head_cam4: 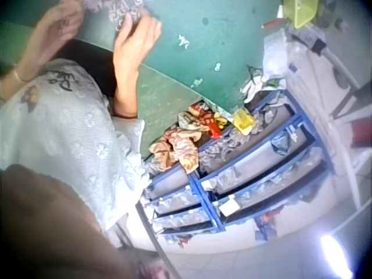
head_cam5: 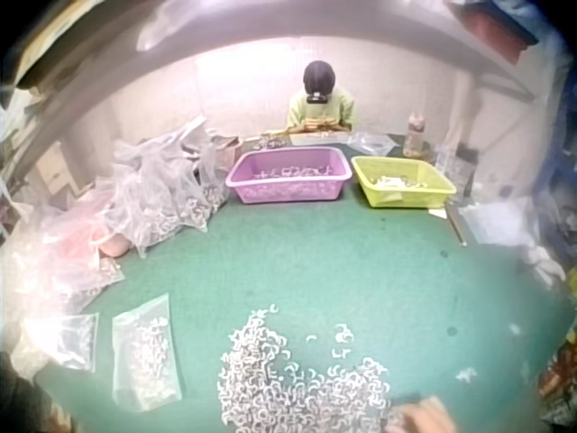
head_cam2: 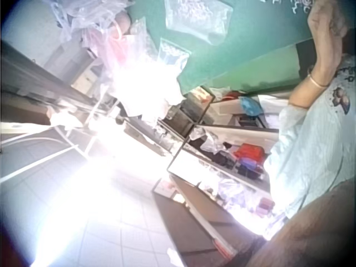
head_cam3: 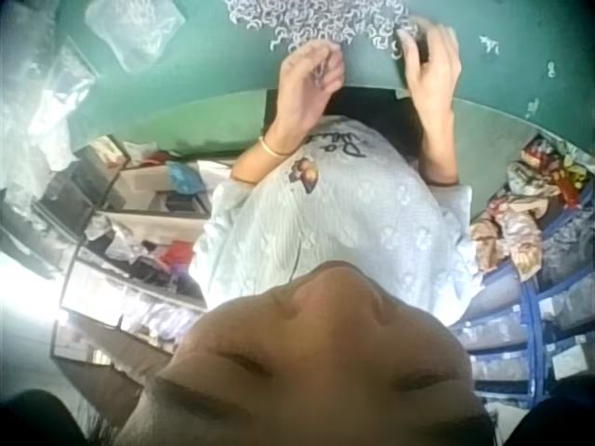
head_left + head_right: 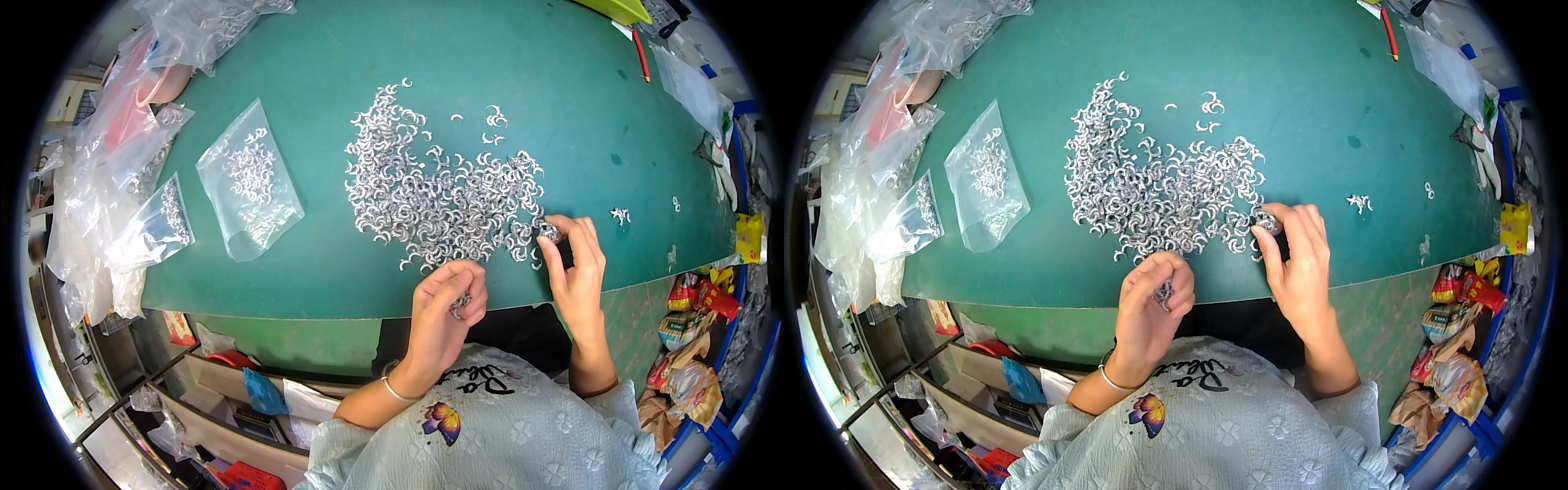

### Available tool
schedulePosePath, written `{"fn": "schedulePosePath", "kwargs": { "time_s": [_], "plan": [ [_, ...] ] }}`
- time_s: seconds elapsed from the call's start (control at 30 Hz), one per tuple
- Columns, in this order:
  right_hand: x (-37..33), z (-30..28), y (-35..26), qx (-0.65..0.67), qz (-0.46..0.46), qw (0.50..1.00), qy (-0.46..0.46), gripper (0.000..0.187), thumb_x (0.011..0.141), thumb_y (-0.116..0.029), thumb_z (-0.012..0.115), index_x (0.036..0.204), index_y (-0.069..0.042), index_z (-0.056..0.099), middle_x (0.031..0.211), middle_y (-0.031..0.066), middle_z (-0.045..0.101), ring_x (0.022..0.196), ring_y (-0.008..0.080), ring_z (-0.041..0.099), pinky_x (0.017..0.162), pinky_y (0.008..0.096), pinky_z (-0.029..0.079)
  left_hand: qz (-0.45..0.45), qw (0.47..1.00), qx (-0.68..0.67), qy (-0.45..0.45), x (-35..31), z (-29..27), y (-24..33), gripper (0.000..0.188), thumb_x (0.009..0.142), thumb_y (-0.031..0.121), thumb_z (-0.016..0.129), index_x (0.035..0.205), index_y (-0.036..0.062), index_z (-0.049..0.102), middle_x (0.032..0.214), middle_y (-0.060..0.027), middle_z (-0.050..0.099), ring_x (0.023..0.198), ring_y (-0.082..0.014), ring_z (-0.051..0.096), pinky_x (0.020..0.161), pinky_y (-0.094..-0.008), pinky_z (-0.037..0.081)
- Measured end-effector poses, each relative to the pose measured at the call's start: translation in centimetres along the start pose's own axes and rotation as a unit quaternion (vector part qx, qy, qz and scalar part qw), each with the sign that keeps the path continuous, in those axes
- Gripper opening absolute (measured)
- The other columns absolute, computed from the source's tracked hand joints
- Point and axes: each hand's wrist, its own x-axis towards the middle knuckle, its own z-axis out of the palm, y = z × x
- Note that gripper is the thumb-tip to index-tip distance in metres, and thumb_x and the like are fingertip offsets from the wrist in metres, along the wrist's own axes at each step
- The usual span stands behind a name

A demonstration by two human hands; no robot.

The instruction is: The person sorts small silver metal clips on a green table, picking them up one by one and placing them into a clear plastic bag. The person occasionally gathers scattered clips into a central pile before continuing to transfer them into the bag.

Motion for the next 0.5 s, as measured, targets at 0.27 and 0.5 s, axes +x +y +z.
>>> {"fn": "schedulePosePath", "kwargs": {
  "time_s": [0.27, 0.5],
  "plan": [
    [0.2, -0.1, 0.1, -0.075, -0.053, 0.996, 0.006, 0.026, 0.067, -0.005, 0.069, 0.092, -0.004, 0.061, 0.089, 0.0082, 0.053, 0.083, 0.0248, 0.048, 0.072, 0.0343, 0.036, -0.007, 1.0, 0.002, 0.006, -0.1, 0.2, 0.0, 0.016, 0.088, 0.011, 0.046, 0.089, -0.0028, 0.053, 0.069, -0.0039, 0.044, 0.057, -0.0093, 0.037, 0.046, -0.0204, 0.029],
    [0.4, 1.1, 0.0, -0.07, -0.075, 0.995, 0.003, 0.02, 0.064, -0.004, 0.07, 0.083, -0.005, 0.063, 0.094, 0.005, 0.056, 0.09, 0.0247, 0.049, 0.076, 0.034, 0.034, -0.013, 1.0, 0.002, 0.004, 0.0, 0.3, 0.0, 0.016, 0.088, 0.011, 0.046, 0.09, -0.0025, 0.054, 0.069, -0.0037, 0.044, 0.056, -0.0093, 0.037, 0.046, -0.0205, 0.028]
  ]
}}
